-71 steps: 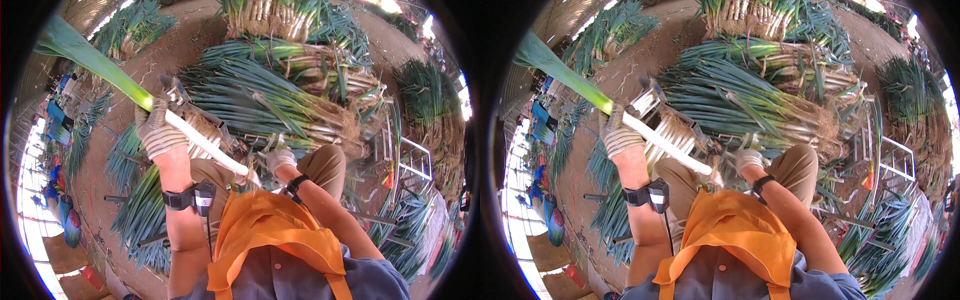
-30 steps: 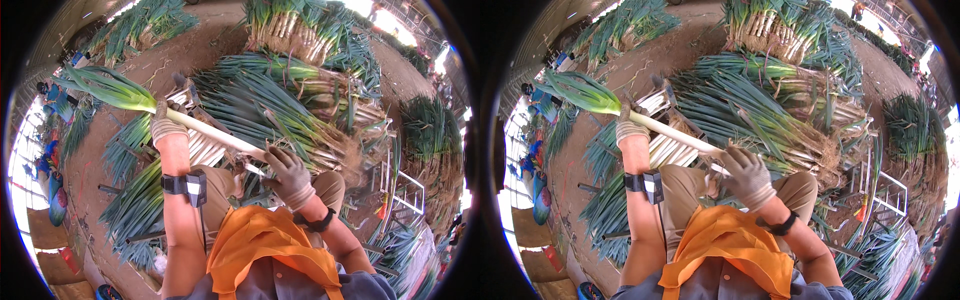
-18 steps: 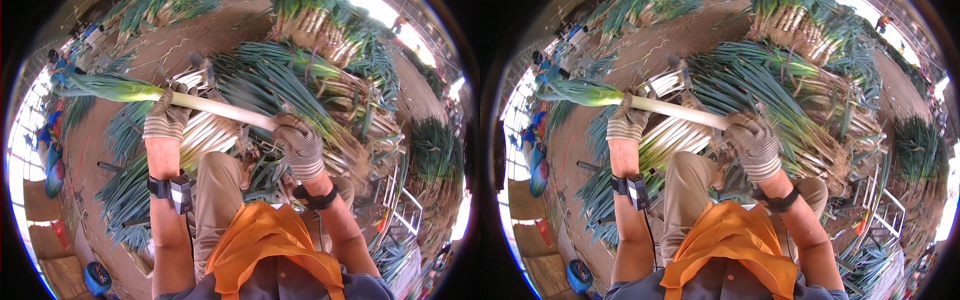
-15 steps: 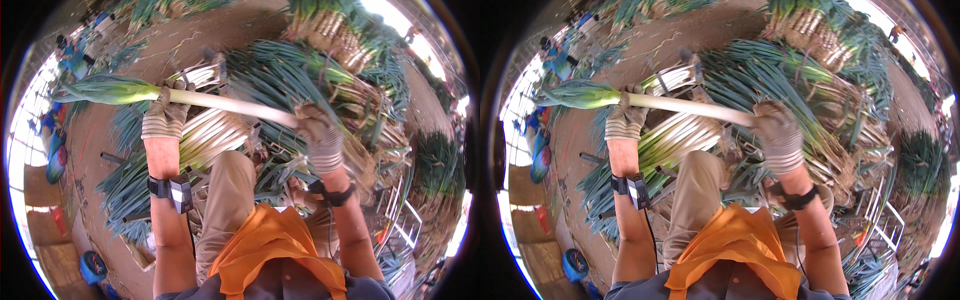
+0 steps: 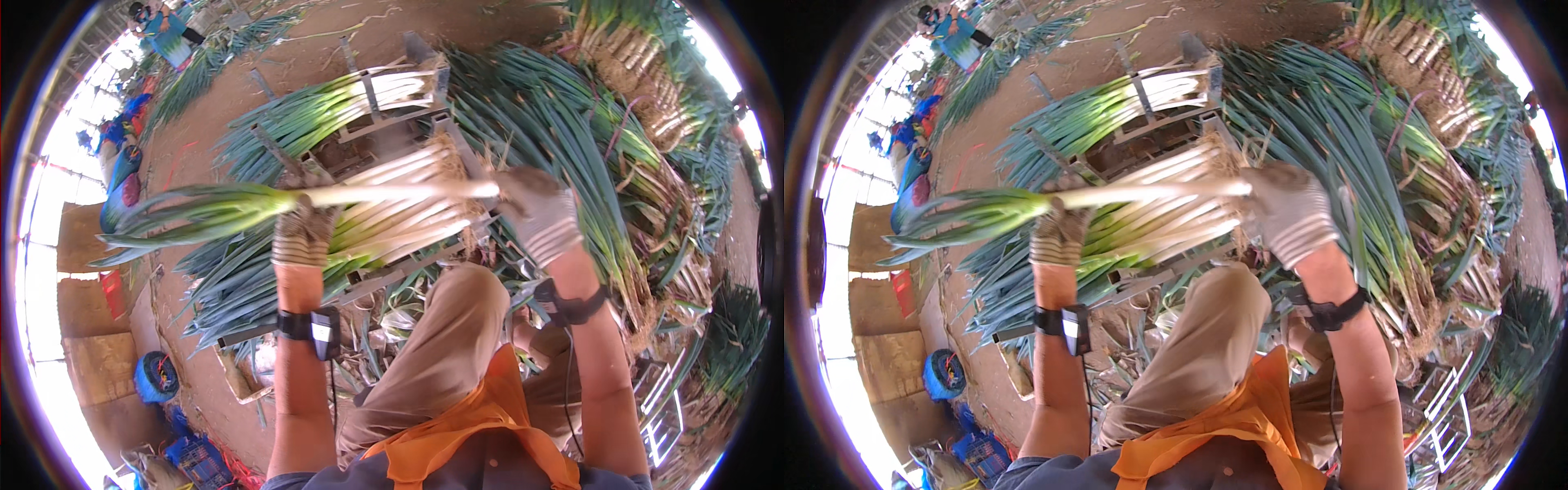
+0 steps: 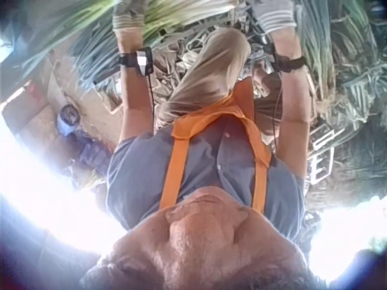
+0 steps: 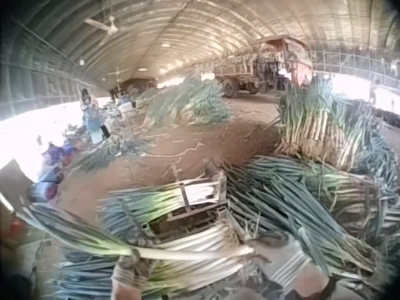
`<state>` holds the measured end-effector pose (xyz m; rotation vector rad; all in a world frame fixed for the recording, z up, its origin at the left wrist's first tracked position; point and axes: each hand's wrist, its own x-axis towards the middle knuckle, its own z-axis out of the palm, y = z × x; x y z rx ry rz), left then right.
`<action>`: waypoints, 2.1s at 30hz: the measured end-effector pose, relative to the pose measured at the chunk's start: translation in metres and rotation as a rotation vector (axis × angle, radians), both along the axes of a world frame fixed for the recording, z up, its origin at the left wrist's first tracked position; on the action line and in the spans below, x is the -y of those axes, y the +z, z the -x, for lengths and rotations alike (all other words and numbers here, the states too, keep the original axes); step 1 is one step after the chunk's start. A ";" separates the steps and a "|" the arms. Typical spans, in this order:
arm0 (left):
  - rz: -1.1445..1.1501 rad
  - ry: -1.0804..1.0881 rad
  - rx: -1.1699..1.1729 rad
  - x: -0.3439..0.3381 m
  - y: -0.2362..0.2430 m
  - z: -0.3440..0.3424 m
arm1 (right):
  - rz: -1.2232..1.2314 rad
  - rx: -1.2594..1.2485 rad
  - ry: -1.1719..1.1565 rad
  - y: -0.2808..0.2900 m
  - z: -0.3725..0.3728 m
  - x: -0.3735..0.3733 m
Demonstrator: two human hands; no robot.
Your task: The person sits on the ground and repeatedly picks up long green vegetables, peels off outer layers by hand, and places the trimmed stalks into a wooden crate. The person handles the vegetables one at a time, removing dry or damaged outer leaves before stacking them.
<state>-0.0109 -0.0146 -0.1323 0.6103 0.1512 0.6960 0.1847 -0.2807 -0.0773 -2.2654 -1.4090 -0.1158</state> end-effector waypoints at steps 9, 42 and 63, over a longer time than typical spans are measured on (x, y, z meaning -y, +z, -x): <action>0.319 -0.086 -0.194 0.005 -0.129 0.025 | 0.818 -0.409 0.236 -0.116 -0.012 -0.111; -0.885 -0.408 -1.461 0.029 -0.198 0.141 | 0.938 -0.423 0.170 -0.219 -0.010 -0.135; 0.747 0.194 -0.147 -0.002 -0.225 0.071 | 1.024 -0.384 0.266 -0.228 -0.028 -0.143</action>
